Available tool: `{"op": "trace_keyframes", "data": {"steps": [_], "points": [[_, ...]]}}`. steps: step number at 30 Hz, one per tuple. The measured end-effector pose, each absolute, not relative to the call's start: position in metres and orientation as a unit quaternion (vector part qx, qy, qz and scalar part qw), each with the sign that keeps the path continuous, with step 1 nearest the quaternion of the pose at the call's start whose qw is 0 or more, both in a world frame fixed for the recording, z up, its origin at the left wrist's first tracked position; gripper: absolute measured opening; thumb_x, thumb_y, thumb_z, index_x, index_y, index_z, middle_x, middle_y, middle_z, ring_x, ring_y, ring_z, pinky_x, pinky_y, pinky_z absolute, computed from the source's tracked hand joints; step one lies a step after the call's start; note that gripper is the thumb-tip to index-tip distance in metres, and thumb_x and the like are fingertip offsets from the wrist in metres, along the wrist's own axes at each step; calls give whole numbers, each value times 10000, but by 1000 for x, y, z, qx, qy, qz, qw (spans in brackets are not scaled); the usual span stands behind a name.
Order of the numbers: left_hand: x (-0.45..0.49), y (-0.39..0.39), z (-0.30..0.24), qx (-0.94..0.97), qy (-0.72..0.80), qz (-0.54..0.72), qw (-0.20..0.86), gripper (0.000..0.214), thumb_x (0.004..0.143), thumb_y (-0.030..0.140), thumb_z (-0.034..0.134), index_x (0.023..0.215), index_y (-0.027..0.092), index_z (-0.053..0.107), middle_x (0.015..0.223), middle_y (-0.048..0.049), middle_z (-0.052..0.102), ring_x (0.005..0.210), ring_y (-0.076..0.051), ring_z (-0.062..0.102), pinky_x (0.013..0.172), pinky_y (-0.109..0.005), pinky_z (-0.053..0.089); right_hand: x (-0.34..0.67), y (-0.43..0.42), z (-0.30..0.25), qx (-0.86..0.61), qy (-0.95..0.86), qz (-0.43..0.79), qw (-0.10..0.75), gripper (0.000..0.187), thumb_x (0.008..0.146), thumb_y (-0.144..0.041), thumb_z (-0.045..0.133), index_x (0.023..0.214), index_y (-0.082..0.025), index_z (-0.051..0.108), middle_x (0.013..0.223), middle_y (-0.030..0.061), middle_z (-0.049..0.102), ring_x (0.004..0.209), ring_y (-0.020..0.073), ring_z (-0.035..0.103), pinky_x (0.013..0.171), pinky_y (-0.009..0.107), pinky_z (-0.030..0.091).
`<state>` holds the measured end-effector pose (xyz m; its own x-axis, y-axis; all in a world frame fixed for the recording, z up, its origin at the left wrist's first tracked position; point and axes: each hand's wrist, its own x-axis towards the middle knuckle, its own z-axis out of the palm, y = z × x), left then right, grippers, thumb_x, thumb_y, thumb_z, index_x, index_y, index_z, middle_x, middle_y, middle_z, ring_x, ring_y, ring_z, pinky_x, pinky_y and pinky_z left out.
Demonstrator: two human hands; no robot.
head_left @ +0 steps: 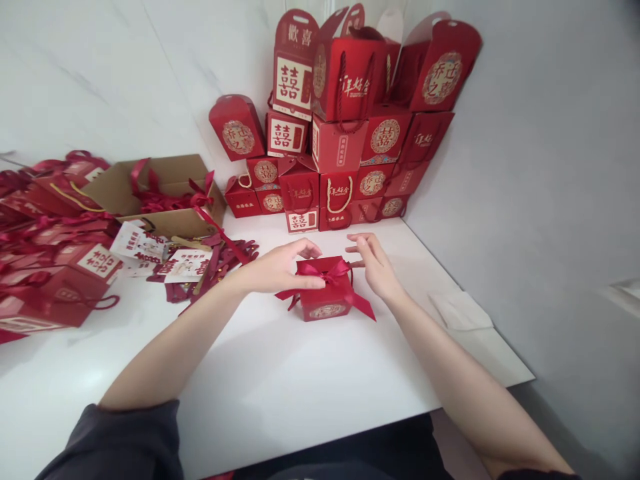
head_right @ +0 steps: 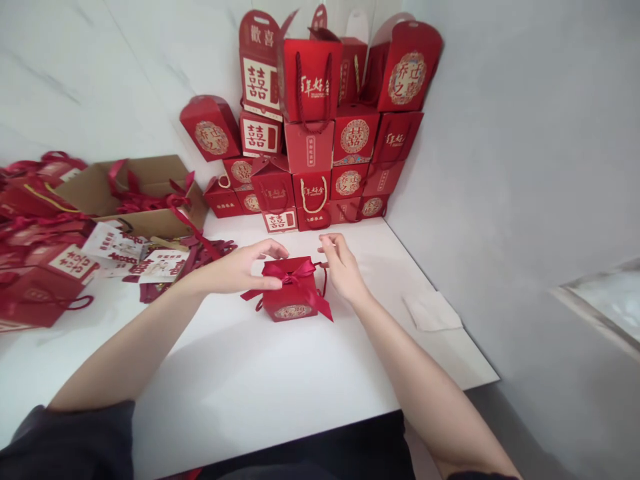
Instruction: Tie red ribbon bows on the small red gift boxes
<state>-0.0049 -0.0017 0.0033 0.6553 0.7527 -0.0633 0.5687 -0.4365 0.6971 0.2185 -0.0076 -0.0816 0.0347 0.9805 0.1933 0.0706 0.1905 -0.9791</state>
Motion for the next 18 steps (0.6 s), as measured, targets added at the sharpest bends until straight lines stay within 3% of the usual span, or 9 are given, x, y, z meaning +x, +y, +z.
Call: {"op": "trace_keyframes", "data": {"steps": [3, 6, 11, 15, 18], "points": [[-8, -19, 9, 861, 428, 62, 269, 963, 581, 634, 732, 1402, 274, 381, 1415, -121, 446, 1272, -327, 451, 1016, -413, 382, 225, -2, -85, -485, -536, 417, 552, 415, 878, -613, 397, 1025, -243, 512, 1250, 76, 548, 982, 192, 608, 716, 316, 527], [-8, -32, 3, 864, 451, 27, 221, 1081, 573, 675, 706, 1474, 268, 268, 1443, -149, 414, 1272, -365, 451, 994, -417, 393, 225, -1, -87, -481, -538, 426, 545, 406, 872, -612, 404, 992, -240, 517, 1210, 71, 573, 922, 181, 628, 724, 321, 523], [-15, -39, 9, 838, 499, 64, 211, 1041, 602, 612, 717, 1473, 246, 281, 1441, -140, 438, 1203, -347, 527, 933, -374, 449, 220, -7, -89, -467, -563, 422, 535, 385, 878, -593, 420, 995, -239, 518, 1190, 72, 587, 863, 172, 641, 719, 329, 526], [-52, -46, 58, 794, 566, 129, 181, 842, 666, 560, 706, 1397, 264, 410, 1300, -79, 580, 1110, -289, 587, 903, -347, 480, 221, -7, -88, -467, -559, 419, 542, 378, 878, -582, 437, 982, -231, 529, 1166, 72, 600, 847, 176, 652, 731, 342, 523], [-107, -56, 95, 706, 662, 225, 114, 750, 761, 574, 628, 1409, 301, 367, 1287, -14, 584, 1022, -214, 612, 885, -331, 499, 223, -5, -89, -469, -553, 411, 553, 378, 888, -575, 432, 943, -219, 546, 1101, 66, 626, 810, 175, 656, 737, 349, 517]]}}
